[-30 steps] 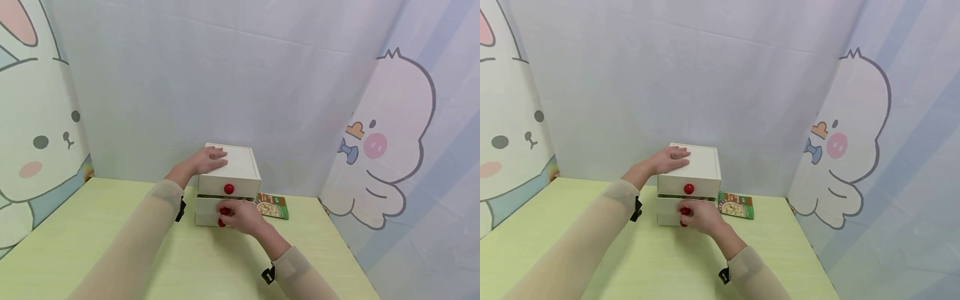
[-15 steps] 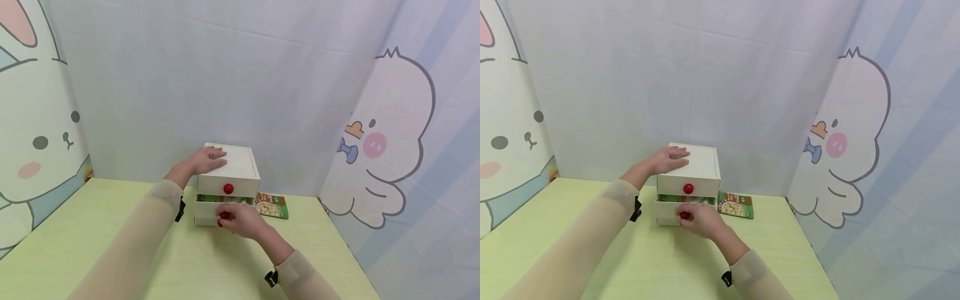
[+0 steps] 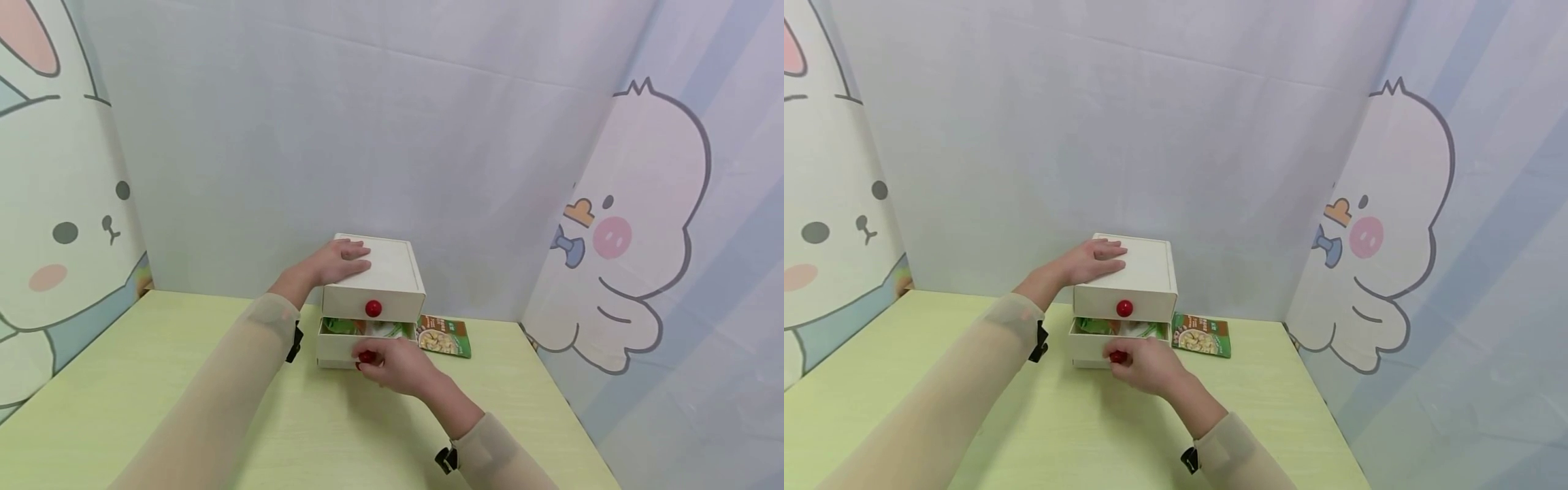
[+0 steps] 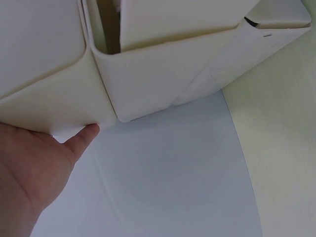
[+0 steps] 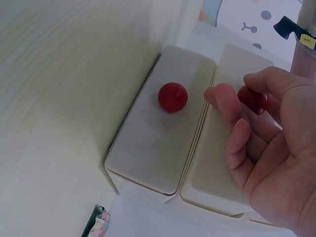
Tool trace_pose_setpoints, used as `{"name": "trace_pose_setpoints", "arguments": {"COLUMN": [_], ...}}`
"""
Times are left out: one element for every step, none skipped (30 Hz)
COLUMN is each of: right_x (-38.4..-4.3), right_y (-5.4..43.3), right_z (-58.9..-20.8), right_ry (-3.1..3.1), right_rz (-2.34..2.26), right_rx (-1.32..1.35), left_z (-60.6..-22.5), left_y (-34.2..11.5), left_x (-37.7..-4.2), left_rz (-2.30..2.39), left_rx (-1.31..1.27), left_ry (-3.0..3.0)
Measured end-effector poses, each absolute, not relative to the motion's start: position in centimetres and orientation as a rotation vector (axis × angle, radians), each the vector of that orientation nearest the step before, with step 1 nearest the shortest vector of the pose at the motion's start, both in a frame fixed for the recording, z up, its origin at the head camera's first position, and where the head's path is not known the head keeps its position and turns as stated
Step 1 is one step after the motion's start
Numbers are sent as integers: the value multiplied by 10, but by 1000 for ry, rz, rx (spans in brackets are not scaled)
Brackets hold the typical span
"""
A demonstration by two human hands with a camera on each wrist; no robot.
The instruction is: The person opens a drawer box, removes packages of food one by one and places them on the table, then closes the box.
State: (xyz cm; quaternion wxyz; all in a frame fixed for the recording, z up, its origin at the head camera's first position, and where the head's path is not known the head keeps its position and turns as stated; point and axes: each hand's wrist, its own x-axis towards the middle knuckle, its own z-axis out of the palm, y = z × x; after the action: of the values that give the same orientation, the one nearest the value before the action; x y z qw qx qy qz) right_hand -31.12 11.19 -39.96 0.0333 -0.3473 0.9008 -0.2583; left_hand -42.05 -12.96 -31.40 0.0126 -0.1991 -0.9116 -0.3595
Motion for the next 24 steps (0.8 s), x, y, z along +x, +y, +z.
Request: {"name": "trace_pose_setpoints", "arguments": {"right_x": [-311,-311,-311,-310,-310,-310,-309,-309,-308,-308,-307,-307,-306,-306,-306,-305,-305,-305,-304,-303,-303,-302,-301,-300], "right_y": [112,112,112,112,112,112,112,112,113,113,113,114,114,114,115,115,116,116,116,116,117,117,117,117], "right_z": [-400,-400,-400,-400,-400,-400,-400,-400,-400,-400,-400,-400,-400,-400,-400,-400,-400,-400,-400,-400,-400,-400,-400,-400], "right_ry": [2774,2777,2780,2785,2792,2797,2804,2809,2813,2819,2822,2823,2826,2829,2830,2832,2832,2833,2834,2835,2836,2837,2838,2839], "right_rz": [-789,-784,-780,-773,-764,-756,-747,-741,-735,-726,-723,-721,-717,-714,-711,-708,-707,-706,-702,-699,-696,-692,-689,-685], "right_rx": [-1071,-1074,-1078,-1085,-1096,-1105,-1116,-1126,-1135,-1145,-1153,-1158,-1165,-1172,-1176,-1182,-1189,-1196,-1202,-1206,-1209,-1212,-1211,-1211], "left_z": [-314,-314,-314,-314,-314,-314,-314,-313,-313,-313,-313,-313,-312,-312,-312,-312,-312,-313,-313,-313,-313,-314,-314,-314], "left_y": [-129,-129,-129,-129,-129,-129,-129,-129,-129,-129,-129,-129,-129,-129,-129,-129,-129,-129,-129,-129,-129,-129,-129,-129], "left_x": [-421,-421,-421,-421,-421,-421,-421,-421,-421,-421,-421,-421,-421,-421,-421,-421,-421,-422,-422,-422,-423,-423,-423,-424], "left_rz": [-1121,-1121,-1126,-1126,-1127,-1128,-1127,-1125,-1124,-1120,-1119,-1118,-1120,-1120,-1123,-1124,-1118,-1116,-1114,-1113,-1108,-1109,-1107,-1114], "left_rx": [-621,-622,-623,-624,-625,-624,-623,-624,-622,-621,-620,-620,-622,-622,-623,-625,-628,-629,-630,-629,-632,-632,-633,-633], "left_ry": [-2840,-2839,-2836,-2835,-2834,-2834,-2834,-2836,-2838,-2841,-2842,-2843,-2844,-2845,-2844,-2844,-2846,-2848,-2849,-2849,-2850,-2850,-2849,-2847]}}
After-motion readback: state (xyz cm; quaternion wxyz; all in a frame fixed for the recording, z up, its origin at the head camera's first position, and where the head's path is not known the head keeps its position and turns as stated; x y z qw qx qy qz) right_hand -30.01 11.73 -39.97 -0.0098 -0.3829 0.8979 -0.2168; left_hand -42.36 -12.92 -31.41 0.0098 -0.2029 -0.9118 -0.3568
